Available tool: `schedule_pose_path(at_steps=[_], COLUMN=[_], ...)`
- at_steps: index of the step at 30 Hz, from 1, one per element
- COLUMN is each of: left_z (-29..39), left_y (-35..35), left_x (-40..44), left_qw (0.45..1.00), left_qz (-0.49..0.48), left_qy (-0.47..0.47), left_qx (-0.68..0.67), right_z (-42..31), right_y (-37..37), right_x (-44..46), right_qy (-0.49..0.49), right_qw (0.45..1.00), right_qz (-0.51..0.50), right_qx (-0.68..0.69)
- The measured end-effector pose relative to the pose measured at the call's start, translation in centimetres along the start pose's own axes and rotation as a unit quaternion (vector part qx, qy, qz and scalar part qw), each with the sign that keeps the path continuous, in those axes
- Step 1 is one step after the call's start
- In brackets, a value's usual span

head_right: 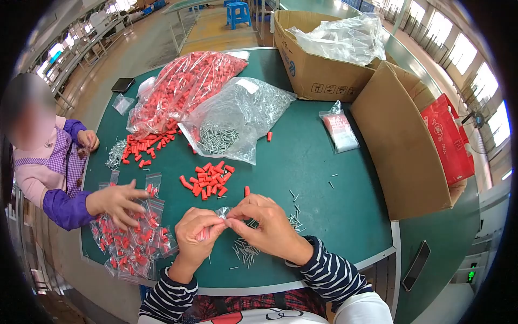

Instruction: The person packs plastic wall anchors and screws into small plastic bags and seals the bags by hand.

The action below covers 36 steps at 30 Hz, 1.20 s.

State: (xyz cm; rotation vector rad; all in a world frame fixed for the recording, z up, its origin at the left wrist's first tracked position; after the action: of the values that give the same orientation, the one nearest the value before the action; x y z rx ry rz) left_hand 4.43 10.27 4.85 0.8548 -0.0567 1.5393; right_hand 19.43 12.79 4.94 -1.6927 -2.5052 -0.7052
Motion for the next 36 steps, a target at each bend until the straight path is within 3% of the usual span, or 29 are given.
schedule_pose_path(at_steps=[10, 13, 16, 20, 29, 32, 36], left_z=[-2.2, -2.9, -4.7, -3.3, -0.8, -2.8, -2.9], left_y=[-1.7, -0.8, -0.7, -1.4, -2.0, -1.5, -1.7], left_x=[-0.7, -0.6, -1.1, -1.1, -0.8, -1.0, -1.6], left_qw=[0.987, 0.991, 0.976, 0.975, 0.981, 0.966, 0.959], left_qz=[-0.062, -0.028, -0.006, -0.019, 0.02, 0.06, 0.044], left_qy=[0.1, 0.126, 0.181, 0.167, 0.144, 0.199, 0.227], left_qx=[-0.112, -0.033, -0.124, -0.144, -0.127, -0.154, -0.162], right_z=[-2.2, -2.7, -2.1, -1.1, -1.8, -2.5, -2.4], right_y=[-0.6, -1.2, 0.1, -0.4, 0.2, 0.5, 0.8], right_x=[0.0, -0.3, -0.2, -0.3, -1.1, -1.1, -1.4], right_qy=[0.102, 0.115, 0.083, 0.036, 0.071, 0.084, 0.091], right_qw=[0.98, 0.983, 0.984, 0.989, 0.983, 0.981, 0.982], right_qz=[0.01, 0.005, 0.077, 0.035, 0.096, 0.107, 0.117], right_qx=[-0.17, -0.143, -0.14, -0.14, -0.139, -0.136, -0.115])
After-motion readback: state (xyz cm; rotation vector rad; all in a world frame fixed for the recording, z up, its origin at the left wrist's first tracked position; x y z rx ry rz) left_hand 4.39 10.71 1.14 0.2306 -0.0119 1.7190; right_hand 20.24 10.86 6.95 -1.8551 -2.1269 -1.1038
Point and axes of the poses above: each hand's wrist, its own x-axis towards the middle knuckle, its own y-axis out of the back of the hand, z = x × y, the point moved 9 cm from there along x, towards the middle knuckle, and after that the axes turned 3 degrees about x, right-handed, at the moved point
